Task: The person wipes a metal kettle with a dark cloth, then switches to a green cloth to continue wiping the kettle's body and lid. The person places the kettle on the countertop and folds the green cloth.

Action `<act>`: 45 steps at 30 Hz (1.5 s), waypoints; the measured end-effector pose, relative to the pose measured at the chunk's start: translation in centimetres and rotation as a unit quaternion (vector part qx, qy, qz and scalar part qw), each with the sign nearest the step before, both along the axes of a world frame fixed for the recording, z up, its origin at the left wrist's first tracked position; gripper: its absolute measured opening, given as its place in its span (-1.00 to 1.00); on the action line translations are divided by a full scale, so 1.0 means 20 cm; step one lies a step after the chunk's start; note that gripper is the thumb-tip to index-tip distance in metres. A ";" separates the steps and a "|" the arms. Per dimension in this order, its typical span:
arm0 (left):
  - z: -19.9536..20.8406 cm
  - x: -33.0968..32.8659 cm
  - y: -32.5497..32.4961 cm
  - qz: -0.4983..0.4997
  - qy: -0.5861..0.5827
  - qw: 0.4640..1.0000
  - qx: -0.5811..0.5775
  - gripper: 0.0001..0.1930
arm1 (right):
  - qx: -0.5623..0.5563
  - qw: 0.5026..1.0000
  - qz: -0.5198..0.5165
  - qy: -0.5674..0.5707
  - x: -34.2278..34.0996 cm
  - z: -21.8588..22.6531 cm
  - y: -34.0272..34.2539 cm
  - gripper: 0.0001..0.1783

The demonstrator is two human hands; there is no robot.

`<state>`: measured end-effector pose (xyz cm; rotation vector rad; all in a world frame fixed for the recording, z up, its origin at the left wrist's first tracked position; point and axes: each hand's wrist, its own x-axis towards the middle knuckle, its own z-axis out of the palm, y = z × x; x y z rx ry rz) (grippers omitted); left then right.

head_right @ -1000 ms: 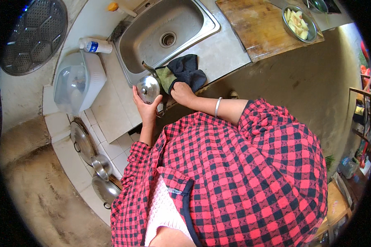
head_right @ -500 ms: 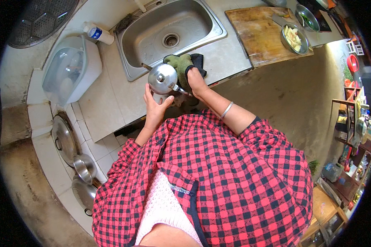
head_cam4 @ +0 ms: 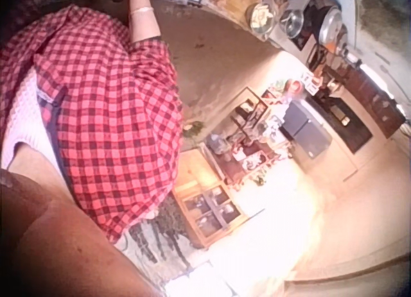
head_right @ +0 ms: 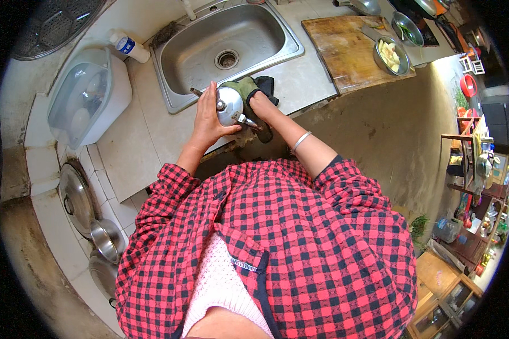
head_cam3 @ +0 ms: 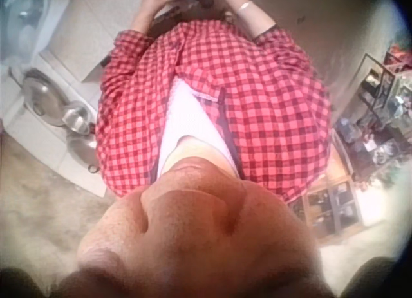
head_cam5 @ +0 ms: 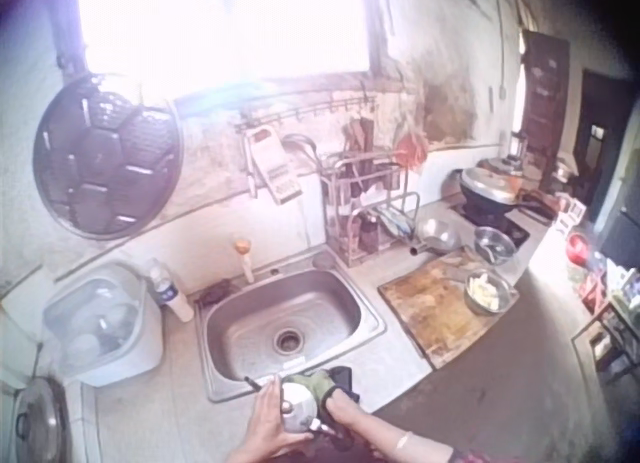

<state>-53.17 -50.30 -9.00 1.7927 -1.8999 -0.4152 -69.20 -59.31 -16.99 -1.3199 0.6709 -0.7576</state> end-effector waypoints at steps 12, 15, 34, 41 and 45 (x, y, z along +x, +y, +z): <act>0.06 -0.07 0.13 0.100 -0.029 0.994 -0.042 0.26 | -0.060 0.958 -0.115 0.255 -0.01 -0.22 0.00 -0.78; 0.06 -0.07 0.19 0.134 -0.056 0.988 -0.046 0.24 | 0.076 0.993 -0.081 0.039 -0.03 -0.06 0.03 -0.71; 0.02 -0.14 0.25 0.152 -0.047 0.980 -0.120 0.22 | -0.168 0.973 0.122 0.104 0.18 -0.08 -0.01 -0.60; 0.08 -0.11 0.31 0.147 -0.061 0.980 -0.119 0.23 | -0.282 0.875 0.159 0.359 0.24 -0.09 -0.04 -0.64; 0.13 -0.07 0.34 0.151 -0.074 0.981 -0.101 0.23 | -0.356 0.823 0.141 0.419 0.31 -0.10 -0.04 -0.69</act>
